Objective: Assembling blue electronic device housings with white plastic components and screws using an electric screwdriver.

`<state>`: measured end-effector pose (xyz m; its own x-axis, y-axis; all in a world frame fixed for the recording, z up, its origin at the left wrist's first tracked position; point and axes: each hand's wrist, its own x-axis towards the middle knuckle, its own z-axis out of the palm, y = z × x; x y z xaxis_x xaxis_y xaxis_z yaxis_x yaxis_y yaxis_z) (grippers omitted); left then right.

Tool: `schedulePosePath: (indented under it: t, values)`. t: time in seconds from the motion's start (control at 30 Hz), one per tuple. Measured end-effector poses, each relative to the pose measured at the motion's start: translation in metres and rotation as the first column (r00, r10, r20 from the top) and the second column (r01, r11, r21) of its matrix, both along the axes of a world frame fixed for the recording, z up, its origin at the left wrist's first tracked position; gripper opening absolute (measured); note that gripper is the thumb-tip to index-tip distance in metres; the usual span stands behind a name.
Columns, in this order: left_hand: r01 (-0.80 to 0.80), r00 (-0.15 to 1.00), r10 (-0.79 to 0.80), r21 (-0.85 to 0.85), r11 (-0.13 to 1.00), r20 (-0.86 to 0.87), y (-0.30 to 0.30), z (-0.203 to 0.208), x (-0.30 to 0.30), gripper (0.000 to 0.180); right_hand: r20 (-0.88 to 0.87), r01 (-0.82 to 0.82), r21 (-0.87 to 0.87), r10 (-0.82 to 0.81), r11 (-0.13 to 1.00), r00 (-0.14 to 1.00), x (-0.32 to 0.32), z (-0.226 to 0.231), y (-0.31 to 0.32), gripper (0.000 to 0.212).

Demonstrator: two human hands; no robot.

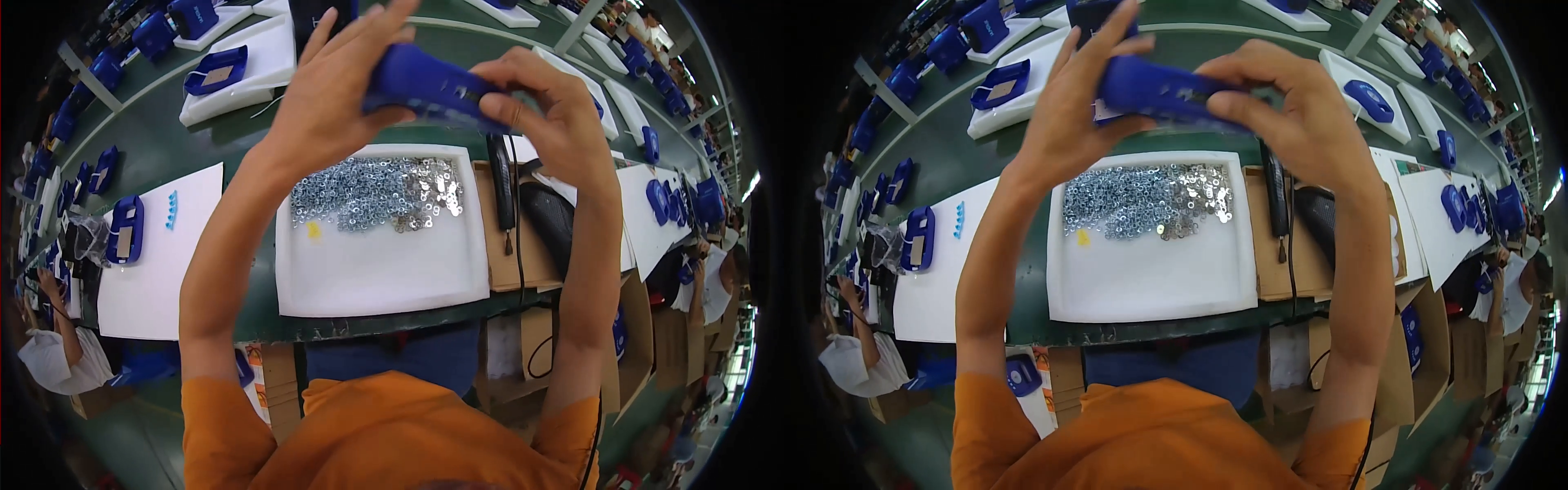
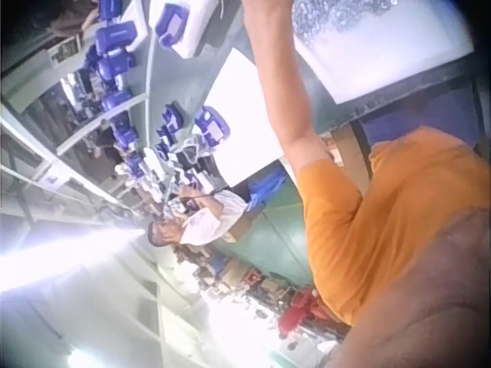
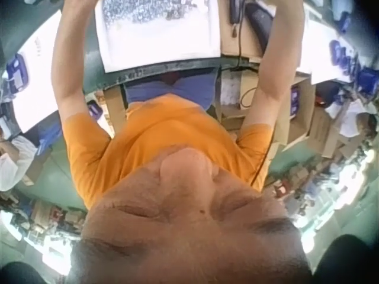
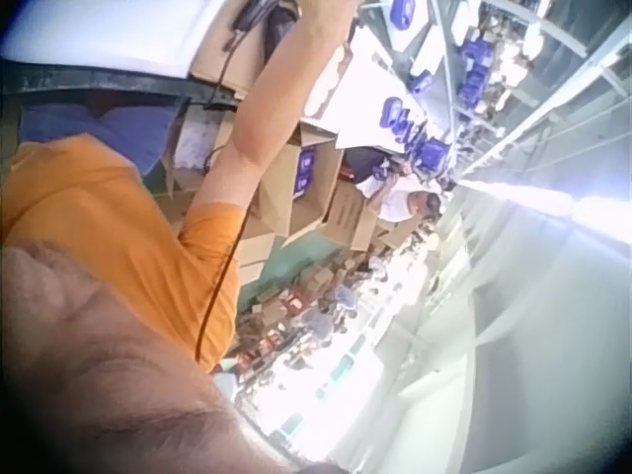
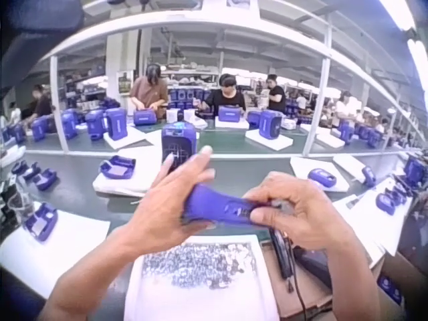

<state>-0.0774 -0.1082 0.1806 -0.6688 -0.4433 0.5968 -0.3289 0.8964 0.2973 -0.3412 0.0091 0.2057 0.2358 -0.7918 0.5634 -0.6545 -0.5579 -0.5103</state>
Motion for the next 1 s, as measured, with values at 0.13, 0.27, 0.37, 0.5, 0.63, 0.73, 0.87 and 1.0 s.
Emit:
schedulePosePath:
  t: [0.13, 0.27, 0.37, 0.5, 0.63, 0.73, 0.87, 1.0]
  values:
    - [0.138, 0.978, -0.094, 0.237, 0.962, -0.187, 0.032, -0.028, 0.041, 0.098, 0.232, -0.116, -0.003, 0.114, 0.993, 0.966, 0.022, -0.017, 0.023, 0.038]
    - [0.138, 0.941, 0.090, 0.610, 0.780, -0.327, 0.073, -0.051, 0.068, 0.084, 0.426, 0.145, 0.161, -0.201, 0.976, 0.882, 0.039, -0.057, 0.050, 0.080]
    - [0.214, 0.877, 0.222, 0.761, 0.613, -0.425, 0.095, -0.065, 0.076, 0.081, 0.393, 0.062, 0.452, -0.261, 0.890, 0.882, 0.053, -0.075, 0.075, 0.074]
    - [0.267, 0.852, 0.307, 0.855, 0.444, -0.425, 0.099, -0.085, 0.083, 0.084, 0.462, 0.112, 0.431, -0.326, 0.895, 0.825, 0.065, -0.095, 0.086, 0.056]
    - [0.260, 0.872, 0.272, 0.855, 0.448, -0.408, 0.095, -0.106, 0.083, 0.087, 0.493, 0.103, 0.500, -0.380, 0.860, 0.782, 0.062, -0.130, 0.085, 0.050]
    - [-0.029, 0.971, 0.228, 0.905, 0.423, -0.075, 0.092, -0.112, 0.093, 0.079, 0.556, 0.031, 0.633, -0.482, 0.774, 0.678, 0.059, -0.147, 0.087, 0.048]
    - [-0.269, 0.962, 0.194, 0.766, 0.584, 0.190, 0.086, -0.123, 0.111, 0.049, 0.527, -0.014, 0.716, -0.527, 0.698, 0.666, 0.052, -0.175, 0.092, 0.048]
    - [-0.473, 0.834, 0.224, 0.446, 0.760, 0.504, 0.093, -0.125, 0.116, 0.026, 0.350, 0.053, 0.789, -0.518, 0.612, 0.780, 0.045, -0.181, 0.094, 0.052]
